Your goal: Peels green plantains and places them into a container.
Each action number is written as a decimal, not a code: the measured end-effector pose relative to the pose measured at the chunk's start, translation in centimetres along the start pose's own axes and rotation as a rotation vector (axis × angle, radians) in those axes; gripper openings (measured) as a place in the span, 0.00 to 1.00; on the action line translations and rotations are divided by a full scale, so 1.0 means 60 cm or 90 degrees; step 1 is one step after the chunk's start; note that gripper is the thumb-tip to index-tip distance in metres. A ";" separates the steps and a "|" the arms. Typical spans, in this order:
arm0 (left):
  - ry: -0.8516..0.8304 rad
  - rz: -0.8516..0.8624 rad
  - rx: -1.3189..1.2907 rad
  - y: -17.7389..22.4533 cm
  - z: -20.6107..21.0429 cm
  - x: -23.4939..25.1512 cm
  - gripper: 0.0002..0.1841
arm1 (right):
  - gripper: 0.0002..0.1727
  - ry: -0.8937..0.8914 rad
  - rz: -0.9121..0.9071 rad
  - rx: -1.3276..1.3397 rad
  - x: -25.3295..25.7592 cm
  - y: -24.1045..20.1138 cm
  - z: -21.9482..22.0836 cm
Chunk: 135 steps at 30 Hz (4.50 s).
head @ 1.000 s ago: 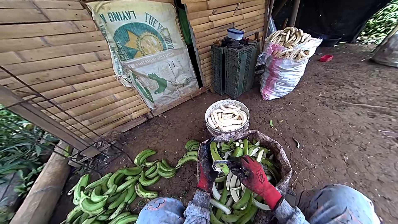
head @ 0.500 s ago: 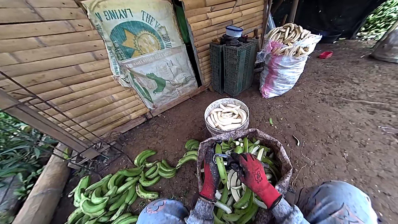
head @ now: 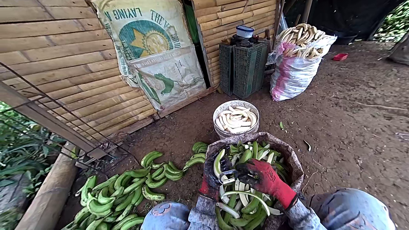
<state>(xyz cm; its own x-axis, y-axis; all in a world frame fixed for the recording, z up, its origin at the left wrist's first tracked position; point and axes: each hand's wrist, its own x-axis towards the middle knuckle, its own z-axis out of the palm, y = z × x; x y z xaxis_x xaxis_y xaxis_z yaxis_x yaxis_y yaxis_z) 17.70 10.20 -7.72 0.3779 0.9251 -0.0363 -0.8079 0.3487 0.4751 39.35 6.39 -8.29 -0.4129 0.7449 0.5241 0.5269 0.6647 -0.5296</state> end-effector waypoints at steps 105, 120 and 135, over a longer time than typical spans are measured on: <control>0.127 0.665 0.877 -0.047 0.077 -0.033 0.28 | 0.10 -0.054 0.430 0.966 -0.036 -0.066 0.056; 0.234 0.302 0.576 -0.010 0.085 -0.023 0.23 | 0.21 -0.049 0.432 0.448 0.005 -0.059 0.005; 0.202 0.076 0.530 -0.065 0.080 -0.058 0.22 | 0.27 0.102 0.439 -0.051 0.050 0.035 -0.078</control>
<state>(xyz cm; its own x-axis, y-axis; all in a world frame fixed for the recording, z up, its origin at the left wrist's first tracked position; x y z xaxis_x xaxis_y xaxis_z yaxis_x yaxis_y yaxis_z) 21.71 4.91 -5.21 0.0699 0.9891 -0.1293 -0.1979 0.1408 0.9701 42.71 9.72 -4.69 0.1454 0.9724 0.1825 0.6837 0.0346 -0.7289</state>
